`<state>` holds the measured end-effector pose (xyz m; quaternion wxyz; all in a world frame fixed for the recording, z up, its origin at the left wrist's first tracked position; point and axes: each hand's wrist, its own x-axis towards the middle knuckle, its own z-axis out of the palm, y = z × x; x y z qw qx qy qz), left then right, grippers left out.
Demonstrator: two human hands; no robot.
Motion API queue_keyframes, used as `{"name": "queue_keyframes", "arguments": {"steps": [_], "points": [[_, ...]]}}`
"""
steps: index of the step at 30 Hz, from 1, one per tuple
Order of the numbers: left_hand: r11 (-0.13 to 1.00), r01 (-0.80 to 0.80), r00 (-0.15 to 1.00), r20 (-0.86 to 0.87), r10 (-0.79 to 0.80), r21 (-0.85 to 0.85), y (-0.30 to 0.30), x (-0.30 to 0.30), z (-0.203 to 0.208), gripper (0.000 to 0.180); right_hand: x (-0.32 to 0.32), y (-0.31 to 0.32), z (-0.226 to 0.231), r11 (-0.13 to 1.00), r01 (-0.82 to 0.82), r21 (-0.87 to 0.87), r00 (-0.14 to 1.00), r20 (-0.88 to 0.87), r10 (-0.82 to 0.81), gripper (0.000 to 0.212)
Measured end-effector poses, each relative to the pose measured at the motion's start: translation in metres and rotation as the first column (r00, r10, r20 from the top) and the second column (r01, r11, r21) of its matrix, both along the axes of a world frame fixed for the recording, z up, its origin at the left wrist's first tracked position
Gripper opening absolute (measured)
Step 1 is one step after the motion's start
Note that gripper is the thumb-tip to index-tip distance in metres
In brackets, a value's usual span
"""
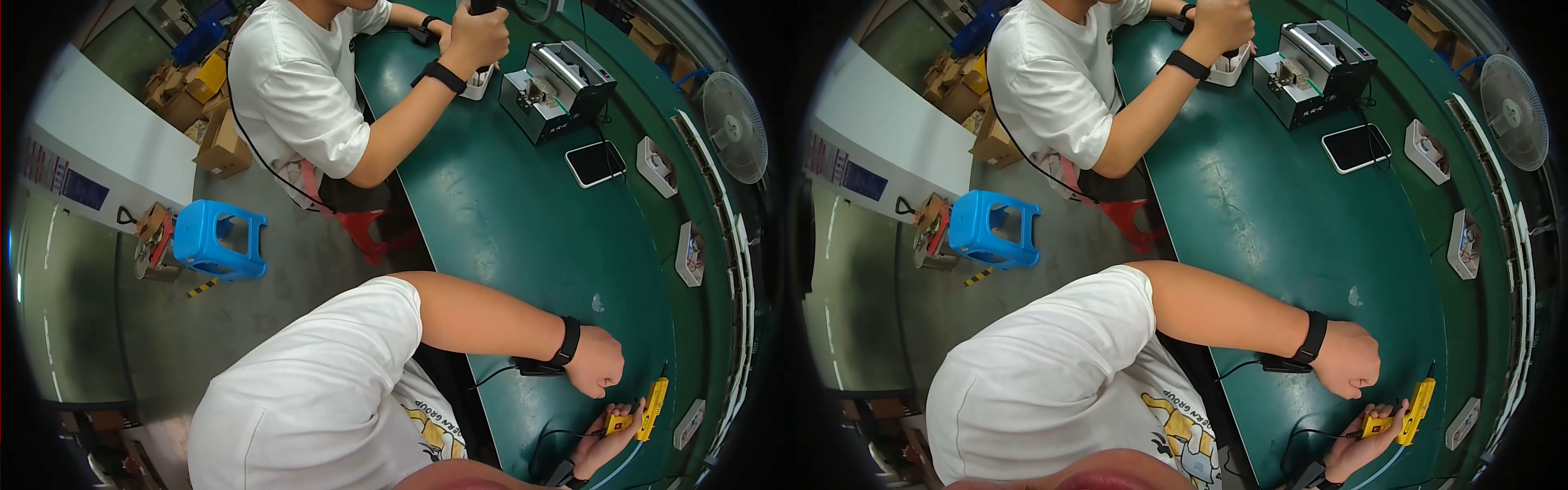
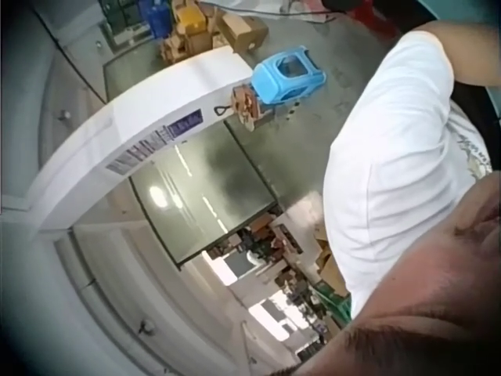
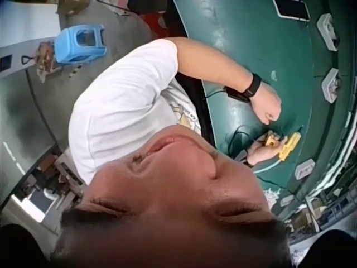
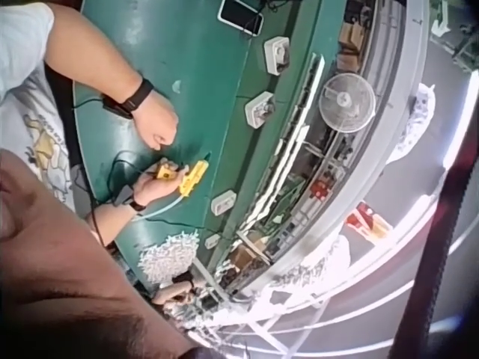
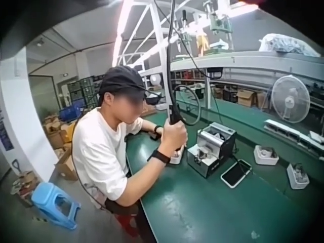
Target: The person picks up a battery and places it into a plastic housing, then applies adhesive using a glue gun. They set the housing aside and repeat the process with a new housing and battery.
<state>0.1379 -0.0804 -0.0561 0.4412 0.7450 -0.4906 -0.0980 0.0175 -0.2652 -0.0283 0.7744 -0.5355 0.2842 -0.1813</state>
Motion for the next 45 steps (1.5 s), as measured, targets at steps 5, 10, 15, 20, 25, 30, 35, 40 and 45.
{"name": "queue_keyframes", "arguments": {"steps": [5,10,15,20,25,30,35,40,45], "points": [[1.0,0.015,1.0,-0.021,-0.016,-0.025,-0.003,0.0,-0.003,0.025,-0.003,-0.002,-0.001,1.0,-0.007,0.015,1.0,0.006,0.006,0.035],[1.0,0.023,1.0,-0.019,-0.023,0.005,0.003,0.002,-0.005,0.025,0.001,0.002,-0.006,1.0,0.0,0.027,1.0,-0.004,0.0,0.037],[0.999,-0.032,0.999,-0.011,0.032,0.011,-0.002,0.003,-0.005,0.026,0.006,0.002,-0.005,1.0,0.013,0.012,1.0,0.008,-0.013,0.038],[0.991,0.049,0.999,-0.012,-0.047,0.124,-0.026,0.021,0.001,0.027,0.0,-0.007,-0.014,0.994,0.067,0.09,0.993,0.087,-0.075,0.036],[0.909,-0.25,0.957,0.225,0.181,0.333,-0.046,0.104,0.027,0.039,0.006,-0.007,-0.028,0.982,0.034,0.185,0.986,0.156,-0.063,0.028],[0.703,-0.649,0.725,0.516,0.456,0.29,-0.095,0.202,0.008,0.035,0.008,-0.002,-0.017,0.98,0.084,0.182,0.985,0.135,-0.109,0.026],[0.644,-0.709,0.614,0.7,0.365,0.287,-0.129,0.238,-0.006,0.041,0.009,-0.006,-0.022,0.976,0.082,0.202,0.977,0.177,-0.119,0.024],[0.65,-0.718,0.486,0.848,0.212,0.249,-0.137,0.255,-0.001,0.038,0.01,-0.01,-0.021,0.969,0.062,0.239,0.981,0.166,-0.104,0.023],[0.786,-0.554,0.497,0.867,0.047,0.274,-0.113,0.233,0.029,0.032,0.009,-0.014,-0.026,0.967,0.056,0.25,0.981,0.165,-0.1,0.024]]}}
